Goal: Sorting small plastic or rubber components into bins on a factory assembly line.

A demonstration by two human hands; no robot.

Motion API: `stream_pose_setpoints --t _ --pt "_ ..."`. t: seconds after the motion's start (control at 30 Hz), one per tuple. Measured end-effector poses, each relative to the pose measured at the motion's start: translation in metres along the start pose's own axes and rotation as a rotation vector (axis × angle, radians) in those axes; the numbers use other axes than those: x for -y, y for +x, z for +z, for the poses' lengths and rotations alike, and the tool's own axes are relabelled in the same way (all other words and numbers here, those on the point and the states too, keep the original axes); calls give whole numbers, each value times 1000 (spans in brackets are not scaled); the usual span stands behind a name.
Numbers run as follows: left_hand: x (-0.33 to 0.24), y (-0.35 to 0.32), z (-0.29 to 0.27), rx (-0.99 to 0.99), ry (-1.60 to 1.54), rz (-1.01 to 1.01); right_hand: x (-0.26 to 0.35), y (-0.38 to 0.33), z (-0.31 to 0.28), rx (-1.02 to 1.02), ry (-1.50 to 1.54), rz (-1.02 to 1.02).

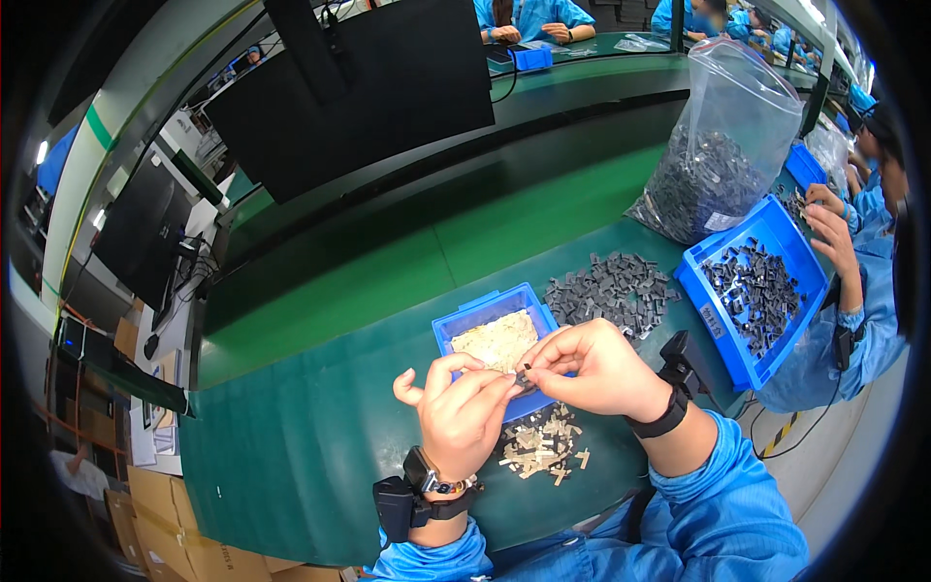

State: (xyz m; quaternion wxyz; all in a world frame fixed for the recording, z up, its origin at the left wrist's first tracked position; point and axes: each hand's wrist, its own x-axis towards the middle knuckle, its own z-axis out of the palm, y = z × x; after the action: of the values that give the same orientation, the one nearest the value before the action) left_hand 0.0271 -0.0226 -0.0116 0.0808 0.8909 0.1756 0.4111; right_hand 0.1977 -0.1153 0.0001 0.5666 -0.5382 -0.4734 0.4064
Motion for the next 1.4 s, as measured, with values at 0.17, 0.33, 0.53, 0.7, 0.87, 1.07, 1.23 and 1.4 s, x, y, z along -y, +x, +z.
stream_pose_setpoints --t 0.17,0.33,0.53,0.7,0.87,1.07,1.23,1.4 --pt "-1 0 -1 7 -16 -8 2 0 1 -6 12 -18" --pt "-1 -2 0 -17 -23 -16 2 2 -4 34 97 84" --pt "-3 0 -2 -20 -34 -4 1 2 -6 56 211 97" --pt "-1 -1 -2 -19 -38 1 2 1 -6 51 187 110" --pt "-2 -2 -2 -8 -43 9 0 1 -8 76 191 93" --pt "-2 1 -8 -36 -145 17 -10 2 -7 163 524 82" --pt "-6 -3 -11 -138 -411 -51 -4 -2 5 197 553 -62" --pt "-5 -6 -14 -154 -443 -66 -4 1 7 241 58 -619"
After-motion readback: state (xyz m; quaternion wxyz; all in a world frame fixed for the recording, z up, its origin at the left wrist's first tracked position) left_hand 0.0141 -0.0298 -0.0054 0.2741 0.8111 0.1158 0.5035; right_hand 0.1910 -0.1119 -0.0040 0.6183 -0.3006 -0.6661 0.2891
